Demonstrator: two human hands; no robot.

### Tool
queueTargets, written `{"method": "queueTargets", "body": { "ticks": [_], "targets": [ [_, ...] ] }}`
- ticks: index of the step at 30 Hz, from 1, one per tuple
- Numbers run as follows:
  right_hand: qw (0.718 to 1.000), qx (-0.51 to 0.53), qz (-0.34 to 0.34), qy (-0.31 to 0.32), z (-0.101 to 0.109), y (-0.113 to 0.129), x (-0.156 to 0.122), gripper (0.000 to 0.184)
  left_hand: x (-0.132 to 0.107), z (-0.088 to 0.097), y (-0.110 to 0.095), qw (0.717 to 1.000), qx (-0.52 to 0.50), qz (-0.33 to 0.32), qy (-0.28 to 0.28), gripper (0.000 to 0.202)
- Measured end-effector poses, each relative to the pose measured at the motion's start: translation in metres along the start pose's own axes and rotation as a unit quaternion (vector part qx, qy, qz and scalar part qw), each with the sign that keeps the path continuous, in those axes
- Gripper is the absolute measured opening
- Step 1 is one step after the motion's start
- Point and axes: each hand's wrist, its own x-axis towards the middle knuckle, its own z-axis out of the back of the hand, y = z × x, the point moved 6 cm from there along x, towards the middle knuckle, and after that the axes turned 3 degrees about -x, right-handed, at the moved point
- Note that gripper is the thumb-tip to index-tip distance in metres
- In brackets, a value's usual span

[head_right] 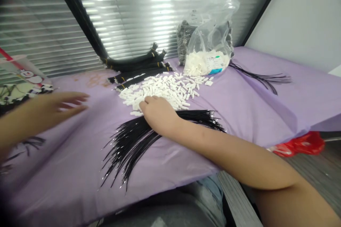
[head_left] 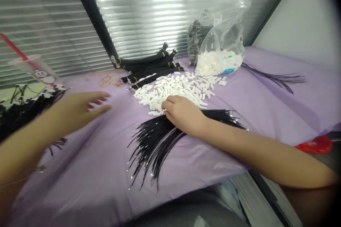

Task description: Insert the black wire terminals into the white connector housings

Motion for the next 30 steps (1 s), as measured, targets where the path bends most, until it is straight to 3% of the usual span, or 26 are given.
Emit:
{"method": "queueTargets", "body": {
  "ticks": [2, 5, 10, 19, 24, 27, 30],
  "targets": [
    [1.000, 0.012, 0.006, 0.009, -0.004, -0.009, 0.005, 0.018, -0.002, -0.037, -0.008, 0.990, 0.123, -0.032, 0.066, 0.036],
    [0.998, 0.039, 0.040, 0.019, -0.017, -0.011, 0.009, 0.016, -0.001, -0.085, -0.033, 0.976, 0.136, -0.119, 0.119, 0.030],
    [0.999, 0.046, 0.008, 0.000, -0.027, -0.011, 0.011, 0.017, 0.013, -0.125, -0.059, 0.969, 0.080, -0.183, 0.148, 0.020],
    [0.994, 0.104, -0.024, -0.026, -0.025, -0.014, 0.008, 0.009, 0.014, -0.136, -0.046, 0.979, -0.005, -0.169, 0.116, 0.019],
    [0.984, 0.164, -0.042, -0.064, -0.023, -0.020, 0.006, 0.006, 0.016, -0.129, -0.047, 0.981, -0.036, -0.175, 0.071, 0.021],
    [0.964, 0.241, -0.044, -0.108, -0.017, -0.023, 0.005, 0.004, 0.015, -0.124, -0.048, 0.979, -0.098, -0.172, 0.044, 0.019],
    [0.954, 0.267, -0.030, -0.130, -0.012, -0.020, 0.003, 0.006, 0.013, -0.124, -0.045, 0.969, -0.205, -0.128, 0.054, 0.018]
  ]
}}
